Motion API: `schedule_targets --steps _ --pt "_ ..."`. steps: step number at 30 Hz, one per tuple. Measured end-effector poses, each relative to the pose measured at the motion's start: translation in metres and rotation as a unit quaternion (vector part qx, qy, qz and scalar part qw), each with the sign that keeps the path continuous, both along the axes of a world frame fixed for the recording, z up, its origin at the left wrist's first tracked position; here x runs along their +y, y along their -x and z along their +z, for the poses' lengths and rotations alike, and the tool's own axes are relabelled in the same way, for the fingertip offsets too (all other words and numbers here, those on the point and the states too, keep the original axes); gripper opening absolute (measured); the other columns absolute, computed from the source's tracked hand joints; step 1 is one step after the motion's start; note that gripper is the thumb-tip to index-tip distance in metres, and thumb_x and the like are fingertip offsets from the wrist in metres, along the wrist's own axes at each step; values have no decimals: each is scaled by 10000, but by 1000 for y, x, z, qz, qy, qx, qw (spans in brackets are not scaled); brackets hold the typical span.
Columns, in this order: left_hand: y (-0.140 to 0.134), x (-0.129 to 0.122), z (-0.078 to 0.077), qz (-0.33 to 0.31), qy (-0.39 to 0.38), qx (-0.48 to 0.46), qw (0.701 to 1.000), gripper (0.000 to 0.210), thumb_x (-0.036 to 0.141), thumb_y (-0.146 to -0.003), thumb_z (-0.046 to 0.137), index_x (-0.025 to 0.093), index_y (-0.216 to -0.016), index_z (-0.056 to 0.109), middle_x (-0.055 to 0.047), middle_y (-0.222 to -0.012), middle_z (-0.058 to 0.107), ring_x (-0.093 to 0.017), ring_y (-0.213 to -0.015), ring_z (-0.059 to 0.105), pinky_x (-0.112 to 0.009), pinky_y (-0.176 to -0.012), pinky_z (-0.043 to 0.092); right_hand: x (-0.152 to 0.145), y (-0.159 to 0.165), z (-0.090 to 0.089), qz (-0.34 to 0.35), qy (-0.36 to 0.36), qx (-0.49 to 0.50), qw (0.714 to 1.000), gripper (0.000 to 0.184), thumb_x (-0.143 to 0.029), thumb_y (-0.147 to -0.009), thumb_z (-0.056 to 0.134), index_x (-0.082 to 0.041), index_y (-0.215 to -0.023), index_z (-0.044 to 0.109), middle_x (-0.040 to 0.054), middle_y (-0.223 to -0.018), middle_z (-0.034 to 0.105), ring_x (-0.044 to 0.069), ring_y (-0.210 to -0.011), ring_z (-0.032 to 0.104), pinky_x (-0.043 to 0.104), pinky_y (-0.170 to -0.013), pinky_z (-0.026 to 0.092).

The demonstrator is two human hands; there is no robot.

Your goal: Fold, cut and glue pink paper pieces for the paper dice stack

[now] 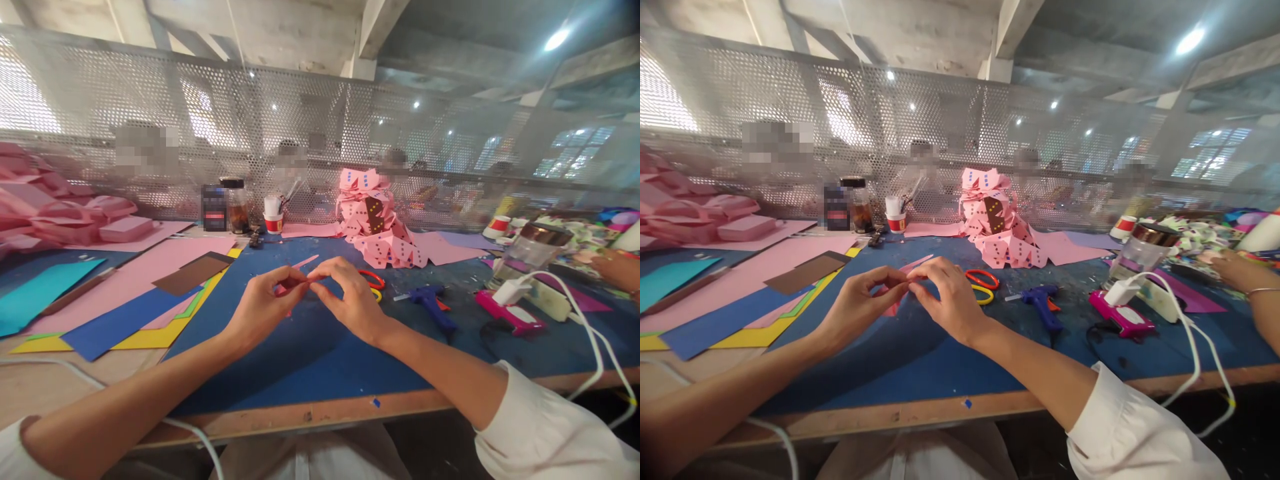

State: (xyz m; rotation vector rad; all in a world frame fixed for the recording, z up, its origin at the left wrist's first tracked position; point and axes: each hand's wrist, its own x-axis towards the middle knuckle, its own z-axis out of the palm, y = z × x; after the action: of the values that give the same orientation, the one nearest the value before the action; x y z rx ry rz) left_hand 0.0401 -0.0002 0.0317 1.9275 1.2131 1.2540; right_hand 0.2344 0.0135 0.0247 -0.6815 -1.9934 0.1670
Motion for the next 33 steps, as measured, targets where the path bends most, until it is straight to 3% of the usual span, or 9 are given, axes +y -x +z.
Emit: schedule_targets --steps 10,14,19,23,33 --pt "-3 2 -3 -2 -11 2 1000 165 347 -861 678 198 -854 748 14 -757 700 -125 -673 542 -242 -640 420 4 3 -1 44 121 73 989 45 -222 -961 624 -231 -1004 637 5 -982 717 150 -882 686 300 -834 558" --pt "-1 3 -2 -2 6 -6 1000 182 367 -866 684 195 -852 741 18 -727 669 -115 -645 518 -227 -597 405 3 2 -1 24 57 49 997 61 -219 -978 608 -236 -1035 622 16 -1000 691 157 -903 668 320 -864 546" --pt "2 5 -3 -9 17 -26 999 237 418 -871 687 186 -867 735 1 -744 663 -121 -654 538 -212 -565 425 -3 -1 2 -62 -66 -30 995 67 -246 -1002 594 -250 -1041 649 57 -1060 671 220 -1066 618 405 -965 479" --pt "3 6 -5 -13 17 -31 999 239 417 -865 697 183 -880 744 -8 -756 671 -123 -656 542 -206 -550 432 -3 -3 2 -97 -93 -81 988 98 -268 -1013 589 -247 -1058 673 60 -1071 663 220 -1072 610 397 -957 456" --pt "0 5 -1 -24 20 -48 998 246 418 -845 721 179 -885 767 -16 -748 696 -136 -665 563 -210 -551 451 -1 -5 0 -119 -121 -102 980 117 -293 -1012 600 -232 -1083 671 56 -1079 661 211 -1066 601 389 -946 441"
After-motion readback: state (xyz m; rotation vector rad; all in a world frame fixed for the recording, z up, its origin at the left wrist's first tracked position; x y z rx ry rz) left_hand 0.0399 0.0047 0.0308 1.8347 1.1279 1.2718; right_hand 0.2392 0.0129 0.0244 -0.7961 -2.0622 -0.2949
